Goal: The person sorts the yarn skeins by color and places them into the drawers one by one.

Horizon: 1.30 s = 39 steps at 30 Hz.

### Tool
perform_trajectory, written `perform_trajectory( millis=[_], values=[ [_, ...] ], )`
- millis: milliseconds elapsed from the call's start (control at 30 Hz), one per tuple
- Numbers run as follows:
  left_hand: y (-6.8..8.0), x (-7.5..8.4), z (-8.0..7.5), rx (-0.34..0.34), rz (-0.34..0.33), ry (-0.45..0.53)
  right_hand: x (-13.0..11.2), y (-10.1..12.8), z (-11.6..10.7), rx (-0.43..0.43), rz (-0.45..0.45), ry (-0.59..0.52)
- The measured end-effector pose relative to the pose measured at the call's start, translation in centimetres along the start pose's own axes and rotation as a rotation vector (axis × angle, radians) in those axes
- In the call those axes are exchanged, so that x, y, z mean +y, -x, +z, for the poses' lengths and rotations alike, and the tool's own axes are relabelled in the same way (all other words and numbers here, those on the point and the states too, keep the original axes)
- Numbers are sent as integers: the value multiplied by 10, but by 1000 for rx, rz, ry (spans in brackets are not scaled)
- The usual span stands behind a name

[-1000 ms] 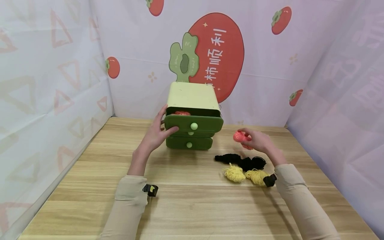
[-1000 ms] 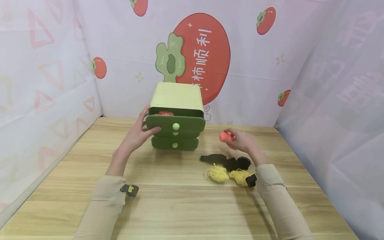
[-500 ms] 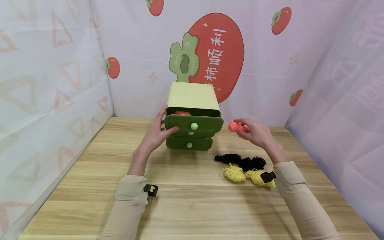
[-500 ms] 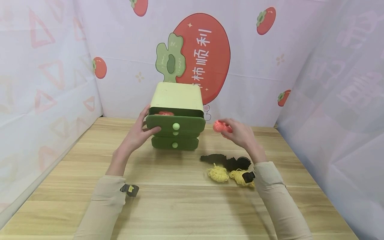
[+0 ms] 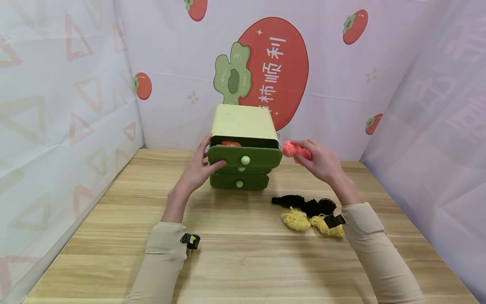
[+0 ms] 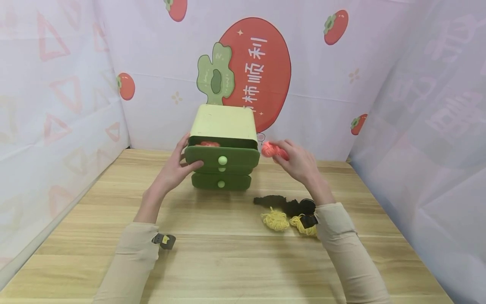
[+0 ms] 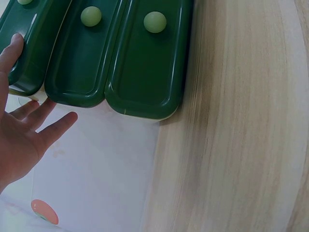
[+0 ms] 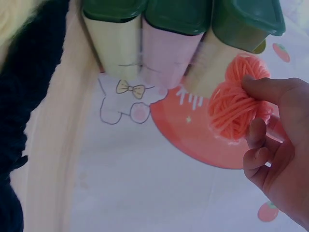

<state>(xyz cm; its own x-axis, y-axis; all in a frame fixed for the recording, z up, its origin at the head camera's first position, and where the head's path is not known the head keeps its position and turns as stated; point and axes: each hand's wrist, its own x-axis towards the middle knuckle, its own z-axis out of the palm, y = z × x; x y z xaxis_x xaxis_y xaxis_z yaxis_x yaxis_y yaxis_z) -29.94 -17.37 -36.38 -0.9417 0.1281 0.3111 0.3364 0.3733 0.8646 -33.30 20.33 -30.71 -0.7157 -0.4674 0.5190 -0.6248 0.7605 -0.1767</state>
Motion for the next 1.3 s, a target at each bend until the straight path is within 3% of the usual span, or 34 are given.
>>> perform_trajectory(
  millis=[333,533,1067,1300],
  values=[
    [1,0,-2,1,-12,-8,-21,-17,-8,127,-69,-13],
    [1,-1,-3,2,-11,-11,-35,-26,-10,154,-97,-16],
    [0,-3,-3,7,-2,-3,-77,-55,3,118,-215,12],
    [-1,-4,-1,-2,-8,-12,-86,-58,6,55,-236,33]
  ],
)
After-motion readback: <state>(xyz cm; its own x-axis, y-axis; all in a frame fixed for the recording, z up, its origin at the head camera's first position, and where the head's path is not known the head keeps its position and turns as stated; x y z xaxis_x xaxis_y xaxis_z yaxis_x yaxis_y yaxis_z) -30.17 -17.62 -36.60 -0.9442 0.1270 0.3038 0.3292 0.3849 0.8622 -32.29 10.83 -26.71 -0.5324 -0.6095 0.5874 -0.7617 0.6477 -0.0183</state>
